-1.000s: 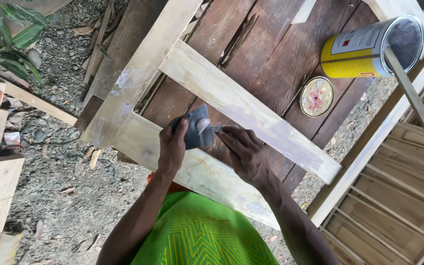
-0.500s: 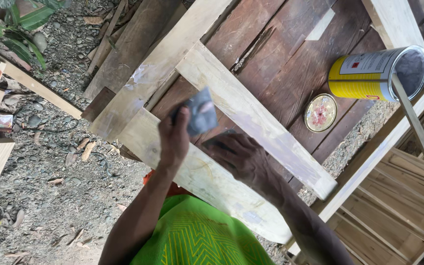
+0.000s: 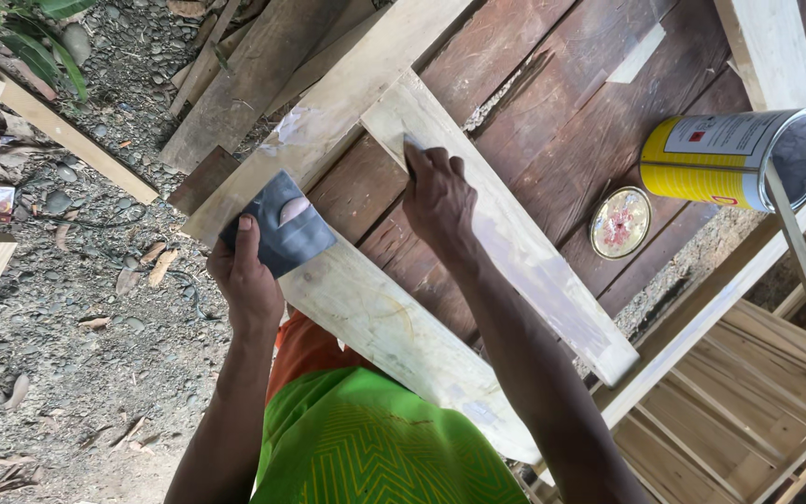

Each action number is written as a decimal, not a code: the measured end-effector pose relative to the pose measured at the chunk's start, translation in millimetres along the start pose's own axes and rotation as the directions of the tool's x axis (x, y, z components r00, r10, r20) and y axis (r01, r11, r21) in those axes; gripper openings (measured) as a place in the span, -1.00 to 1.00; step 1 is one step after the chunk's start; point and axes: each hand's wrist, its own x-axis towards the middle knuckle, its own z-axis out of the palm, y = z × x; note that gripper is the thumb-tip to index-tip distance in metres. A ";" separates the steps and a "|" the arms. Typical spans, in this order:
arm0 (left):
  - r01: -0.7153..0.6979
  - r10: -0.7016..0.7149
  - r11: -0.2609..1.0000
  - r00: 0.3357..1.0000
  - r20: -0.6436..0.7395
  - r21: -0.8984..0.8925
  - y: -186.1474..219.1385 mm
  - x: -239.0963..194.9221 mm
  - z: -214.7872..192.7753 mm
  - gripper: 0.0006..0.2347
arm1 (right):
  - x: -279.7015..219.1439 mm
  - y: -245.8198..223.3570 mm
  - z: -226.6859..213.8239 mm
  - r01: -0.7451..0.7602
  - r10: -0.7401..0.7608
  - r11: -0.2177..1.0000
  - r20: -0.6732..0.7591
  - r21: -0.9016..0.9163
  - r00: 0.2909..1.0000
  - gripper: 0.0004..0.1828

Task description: The person scoops wood filler from a can using a putty knife and applies it to gaps and joints on a wooden frame. They smooth the filler along the wood surfaces and scrape excess material back onto the knife.

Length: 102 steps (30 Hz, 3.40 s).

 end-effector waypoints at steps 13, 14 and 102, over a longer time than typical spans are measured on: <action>-0.223 0.191 0.873 0.975 0.117 0.434 -24.0 -5.3 -25.8 -0.64 | 5.9 37.3 -12.7 0.297 -0.302 0.942 -0.014 -0.157 0.953 -0.44; -0.147 0.131 0.921 0.989 0.069 0.361 -27.0 -4.5 -27.0 -0.65 | 5.9 33.8 -8.9 0.298 -0.302 0.943 -0.008 -0.147 0.953 -0.45; 0.623 -0.503 0.748 0.757 0.417 -0.229 -36.0 -78.8 117.3 -0.71 | -168.5 48.7 -75.1 0.441 -0.395 0.890 -0.288 0.114 0.872 -0.52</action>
